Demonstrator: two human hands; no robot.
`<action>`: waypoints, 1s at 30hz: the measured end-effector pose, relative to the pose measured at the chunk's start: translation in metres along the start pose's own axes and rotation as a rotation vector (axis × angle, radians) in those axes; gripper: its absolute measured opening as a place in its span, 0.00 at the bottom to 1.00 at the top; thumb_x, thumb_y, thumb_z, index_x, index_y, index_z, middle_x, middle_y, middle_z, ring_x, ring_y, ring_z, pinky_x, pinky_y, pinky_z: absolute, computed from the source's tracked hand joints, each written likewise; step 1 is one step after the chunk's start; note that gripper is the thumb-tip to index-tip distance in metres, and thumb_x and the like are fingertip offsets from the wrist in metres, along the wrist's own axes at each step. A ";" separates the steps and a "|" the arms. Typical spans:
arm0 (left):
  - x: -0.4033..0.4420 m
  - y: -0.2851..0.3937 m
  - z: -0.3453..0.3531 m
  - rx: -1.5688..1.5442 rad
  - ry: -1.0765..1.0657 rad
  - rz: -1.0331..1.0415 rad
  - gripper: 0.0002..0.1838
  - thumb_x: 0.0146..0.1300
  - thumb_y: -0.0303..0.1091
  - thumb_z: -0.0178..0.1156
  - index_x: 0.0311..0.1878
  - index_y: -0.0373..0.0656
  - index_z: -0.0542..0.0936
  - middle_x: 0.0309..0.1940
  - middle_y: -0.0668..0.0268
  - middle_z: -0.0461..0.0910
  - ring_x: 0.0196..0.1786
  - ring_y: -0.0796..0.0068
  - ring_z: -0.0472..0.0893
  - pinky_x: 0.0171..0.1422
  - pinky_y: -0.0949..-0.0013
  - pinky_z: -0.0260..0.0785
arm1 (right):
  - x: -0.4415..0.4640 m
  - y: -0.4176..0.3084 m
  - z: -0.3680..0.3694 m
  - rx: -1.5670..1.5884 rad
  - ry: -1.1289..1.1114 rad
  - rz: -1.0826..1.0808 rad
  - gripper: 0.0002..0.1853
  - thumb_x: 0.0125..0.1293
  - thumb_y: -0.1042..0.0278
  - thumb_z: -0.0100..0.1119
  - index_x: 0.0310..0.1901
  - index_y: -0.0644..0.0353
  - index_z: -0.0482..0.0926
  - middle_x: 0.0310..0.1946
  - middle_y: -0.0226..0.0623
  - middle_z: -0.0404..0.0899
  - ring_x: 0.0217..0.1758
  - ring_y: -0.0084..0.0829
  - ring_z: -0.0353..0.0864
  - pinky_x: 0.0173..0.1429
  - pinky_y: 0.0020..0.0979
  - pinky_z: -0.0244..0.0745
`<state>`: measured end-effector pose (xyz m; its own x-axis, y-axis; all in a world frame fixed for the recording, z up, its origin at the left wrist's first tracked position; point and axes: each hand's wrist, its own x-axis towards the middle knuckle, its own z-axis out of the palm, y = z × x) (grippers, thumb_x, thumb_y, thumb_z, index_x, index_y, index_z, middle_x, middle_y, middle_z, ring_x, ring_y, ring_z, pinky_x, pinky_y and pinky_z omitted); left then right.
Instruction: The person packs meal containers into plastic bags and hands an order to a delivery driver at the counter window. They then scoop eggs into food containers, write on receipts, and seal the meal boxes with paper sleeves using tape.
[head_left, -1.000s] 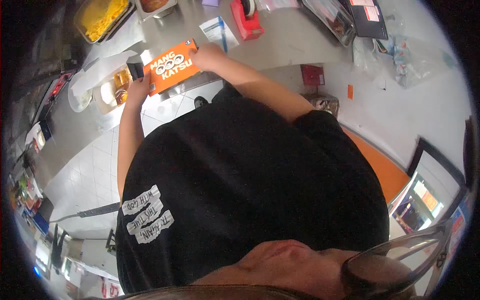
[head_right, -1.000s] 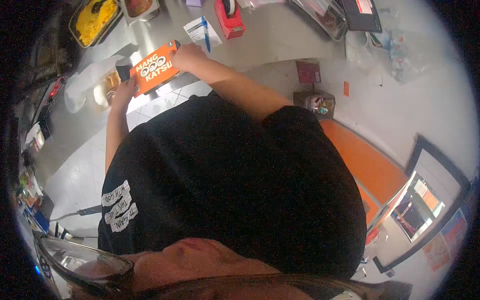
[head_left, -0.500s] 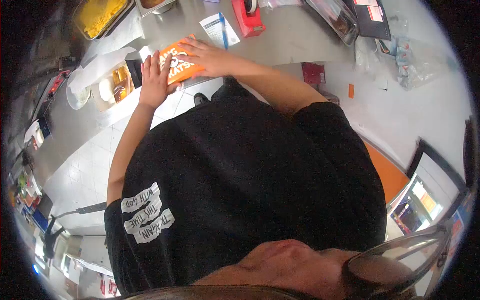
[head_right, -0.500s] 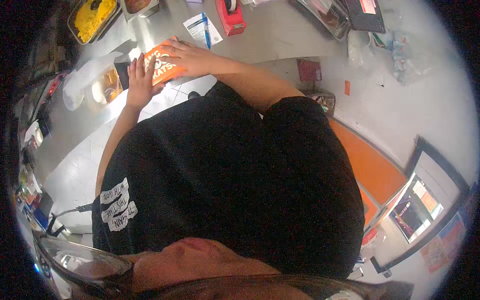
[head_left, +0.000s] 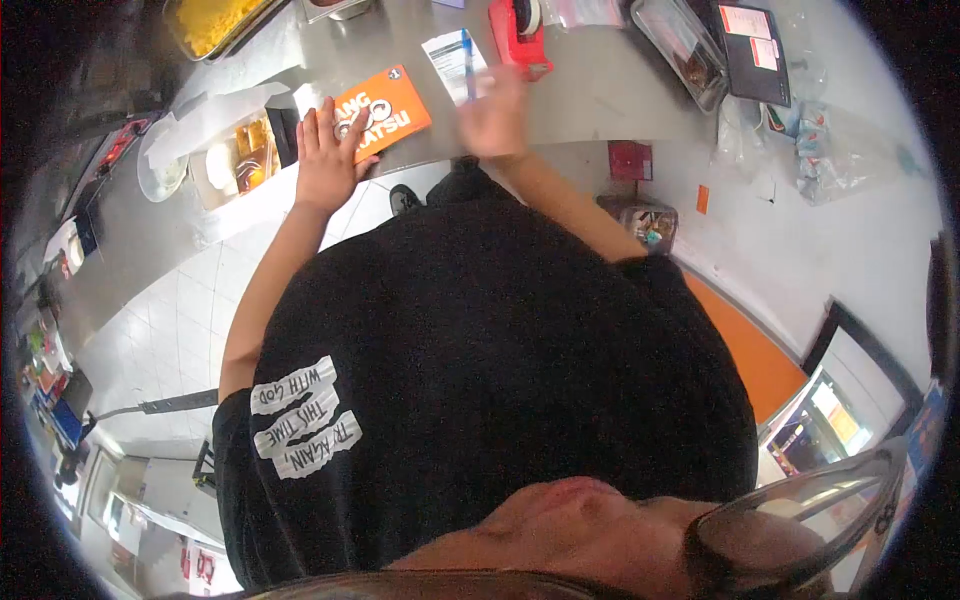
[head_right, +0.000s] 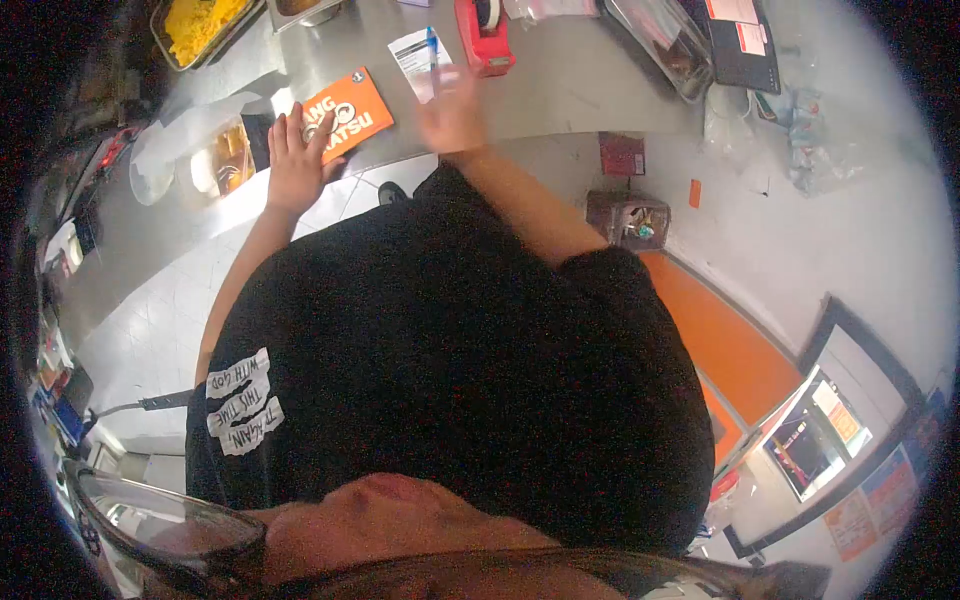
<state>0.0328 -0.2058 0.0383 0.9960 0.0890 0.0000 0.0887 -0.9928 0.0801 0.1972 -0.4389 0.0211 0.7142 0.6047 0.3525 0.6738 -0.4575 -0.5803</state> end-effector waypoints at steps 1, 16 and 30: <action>0.001 0.007 0.001 0.030 -0.018 -0.077 0.39 0.60 0.60 0.58 0.73 0.58 0.62 0.71 0.41 0.52 0.69 0.33 0.55 0.73 0.37 0.46 | 0.001 0.012 -0.008 0.020 0.241 0.191 0.18 0.66 0.59 0.56 0.48 0.65 0.81 0.55 0.50 0.74 0.62 0.55 0.64 0.66 0.52 0.59; 0.005 0.020 0.012 -0.062 0.141 -0.214 0.38 0.55 0.58 0.62 0.64 0.43 0.71 0.64 0.36 0.56 0.67 0.35 0.55 0.71 0.37 0.46 | -0.029 0.082 -0.018 0.543 0.277 0.495 0.14 0.69 0.63 0.53 0.36 0.65 0.83 0.33 0.38 0.80 0.37 0.28 0.80 0.41 0.29 0.74; 0.008 0.019 0.013 -0.312 0.203 -0.237 0.38 0.51 0.49 0.69 0.63 0.42 0.70 0.66 0.41 0.55 0.69 0.37 0.54 0.71 0.36 0.44 | -0.029 -0.050 0.062 0.981 -0.461 0.581 0.16 0.68 0.59 0.54 0.33 0.63 0.83 0.42 0.40 0.82 0.40 0.31 0.78 0.43 0.33 0.70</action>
<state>0.0429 -0.2253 0.0265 0.9240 0.3565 0.1387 0.2775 -0.8742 0.3985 0.1314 -0.3927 -0.0060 0.5925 0.7396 -0.3193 -0.2919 -0.1724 -0.9408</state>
